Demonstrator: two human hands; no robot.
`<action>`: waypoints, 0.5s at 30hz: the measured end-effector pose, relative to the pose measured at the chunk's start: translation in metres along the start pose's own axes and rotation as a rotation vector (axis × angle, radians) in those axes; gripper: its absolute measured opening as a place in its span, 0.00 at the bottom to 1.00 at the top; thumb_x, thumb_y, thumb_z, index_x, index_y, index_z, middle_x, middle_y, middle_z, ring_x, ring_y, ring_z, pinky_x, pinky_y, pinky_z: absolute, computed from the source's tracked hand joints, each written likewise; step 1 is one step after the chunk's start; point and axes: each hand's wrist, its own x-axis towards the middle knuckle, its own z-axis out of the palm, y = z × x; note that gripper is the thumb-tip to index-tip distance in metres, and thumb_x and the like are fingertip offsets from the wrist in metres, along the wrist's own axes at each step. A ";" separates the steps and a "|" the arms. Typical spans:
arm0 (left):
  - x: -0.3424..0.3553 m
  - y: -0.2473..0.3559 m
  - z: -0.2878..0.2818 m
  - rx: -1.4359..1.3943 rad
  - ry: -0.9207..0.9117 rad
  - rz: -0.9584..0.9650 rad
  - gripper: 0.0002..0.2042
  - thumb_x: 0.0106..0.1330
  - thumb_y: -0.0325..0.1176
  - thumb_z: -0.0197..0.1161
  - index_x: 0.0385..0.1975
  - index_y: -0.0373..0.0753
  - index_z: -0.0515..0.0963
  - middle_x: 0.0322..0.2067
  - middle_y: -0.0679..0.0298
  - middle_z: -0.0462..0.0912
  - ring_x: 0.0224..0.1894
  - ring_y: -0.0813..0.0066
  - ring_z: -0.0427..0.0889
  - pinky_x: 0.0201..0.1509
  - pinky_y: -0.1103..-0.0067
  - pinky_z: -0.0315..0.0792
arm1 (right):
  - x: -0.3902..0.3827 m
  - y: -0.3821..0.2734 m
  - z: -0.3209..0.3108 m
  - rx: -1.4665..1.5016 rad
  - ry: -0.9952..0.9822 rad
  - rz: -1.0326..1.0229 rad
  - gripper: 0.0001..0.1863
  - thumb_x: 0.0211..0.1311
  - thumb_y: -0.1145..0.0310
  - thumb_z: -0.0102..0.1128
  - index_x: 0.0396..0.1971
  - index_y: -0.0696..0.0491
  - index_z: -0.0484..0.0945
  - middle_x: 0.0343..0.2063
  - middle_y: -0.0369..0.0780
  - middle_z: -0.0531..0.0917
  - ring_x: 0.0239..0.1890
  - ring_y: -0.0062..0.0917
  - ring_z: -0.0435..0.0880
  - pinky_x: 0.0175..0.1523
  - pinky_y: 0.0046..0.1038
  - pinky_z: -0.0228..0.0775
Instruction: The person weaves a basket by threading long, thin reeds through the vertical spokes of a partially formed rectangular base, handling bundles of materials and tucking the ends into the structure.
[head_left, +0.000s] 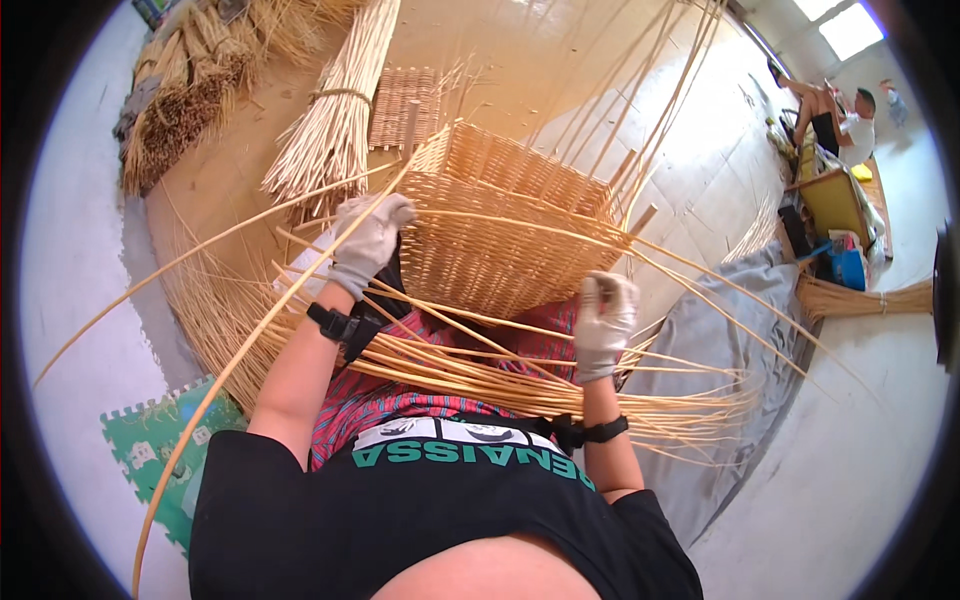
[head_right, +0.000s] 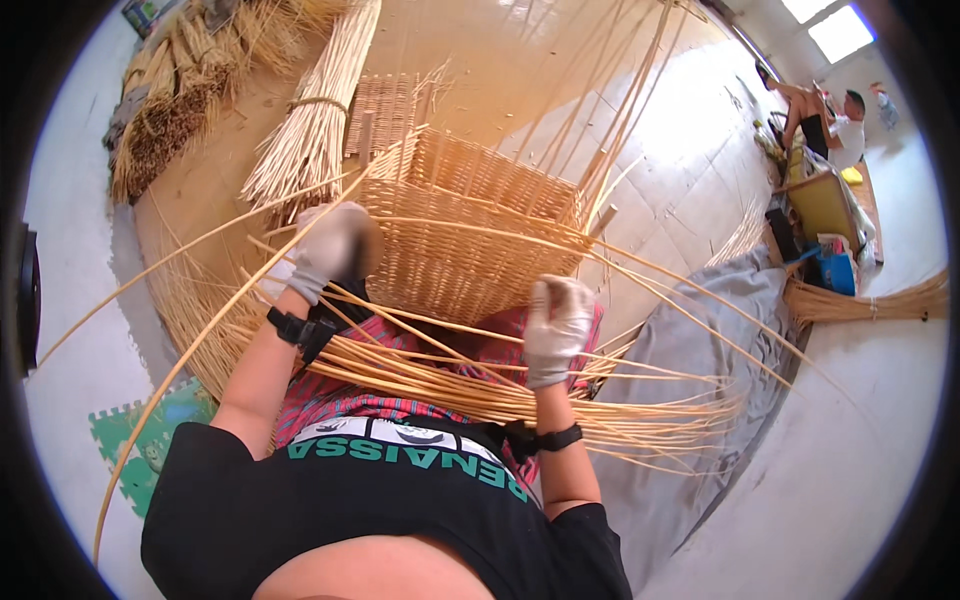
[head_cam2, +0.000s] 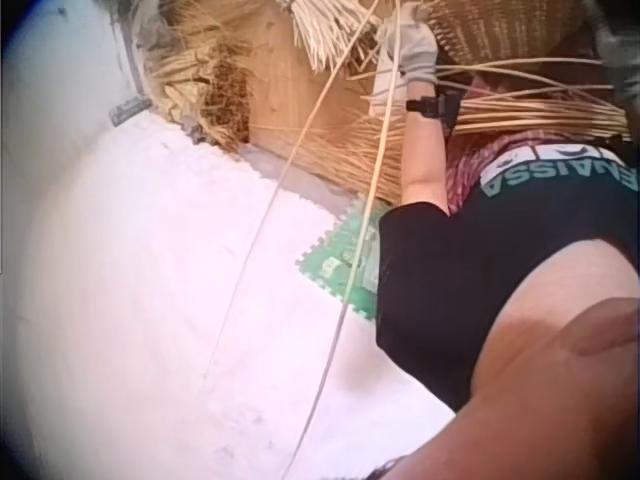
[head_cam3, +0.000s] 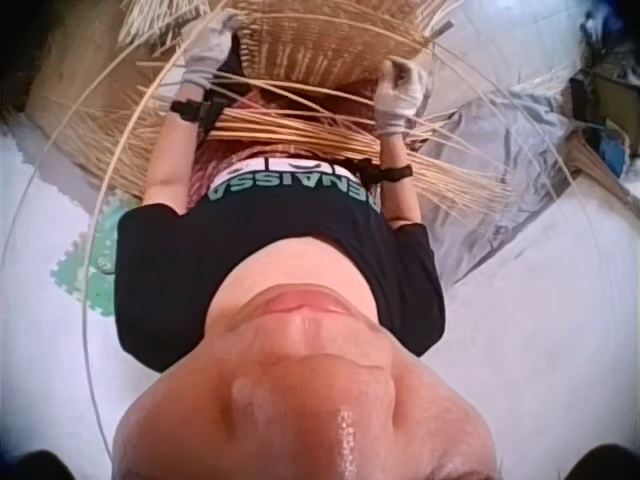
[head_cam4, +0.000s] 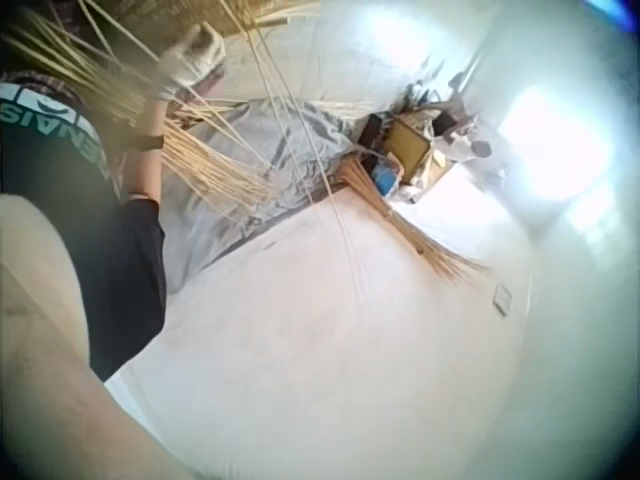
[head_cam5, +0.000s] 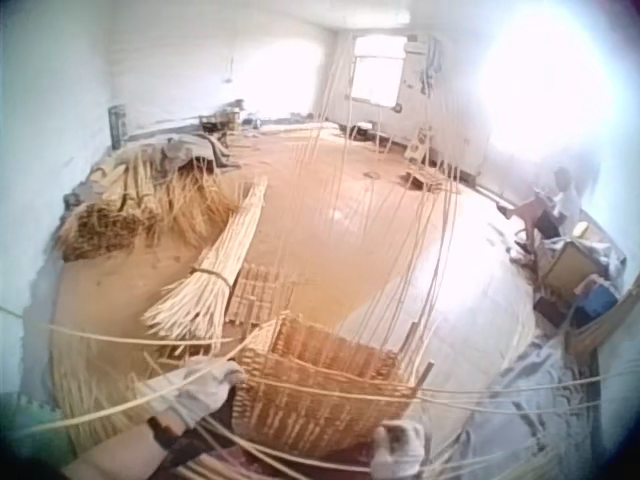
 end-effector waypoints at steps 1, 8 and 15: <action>0.004 0.021 0.006 -0.043 -0.075 0.123 0.07 0.67 0.23 0.62 0.35 0.43 0.85 0.31 0.61 0.87 0.34 0.64 0.85 0.48 0.70 0.79 | -0.003 -0.002 0.014 0.327 -0.172 0.199 0.07 0.67 0.72 0.67 0.43 0.54 0.81 0.42 0.36 0.81 0.42 0.24 0.80 0.46 0.27 0.75; 0.022 0.051 0.022 -0.294 -0.237 0.033 0.07 0.70 0.32 0.65 0.42 0.38 0.83 0.37 0.61 0.85 0.44 0.60 0.83 0.58 0.69 0.74 | 0.036 -0.027 0.035 0.728 -0.095 0.195 0.10 0.75 0.66 0.60 0.48 0.54 0.78 0.38 0.40 0.86 0.40 0.26 0.87 0.47 0.32 0.83; 0.048 0.057 0.027 0.358 -0.316 -0.181 0.37 0.72 0.41 0.61 0.78 0.58 0.49 0.61 0.48 0.77 0.48 0.45 0.83 0.50 0.64 0.78 | 0.037 0.039 0.032 0.669 0.154 0.388 0.08 0.76 0.63 0.59 0.41 0.52 0.74 0.34 0.41 0.86 0.36 0.30 0.89 0.41 0.31 0.86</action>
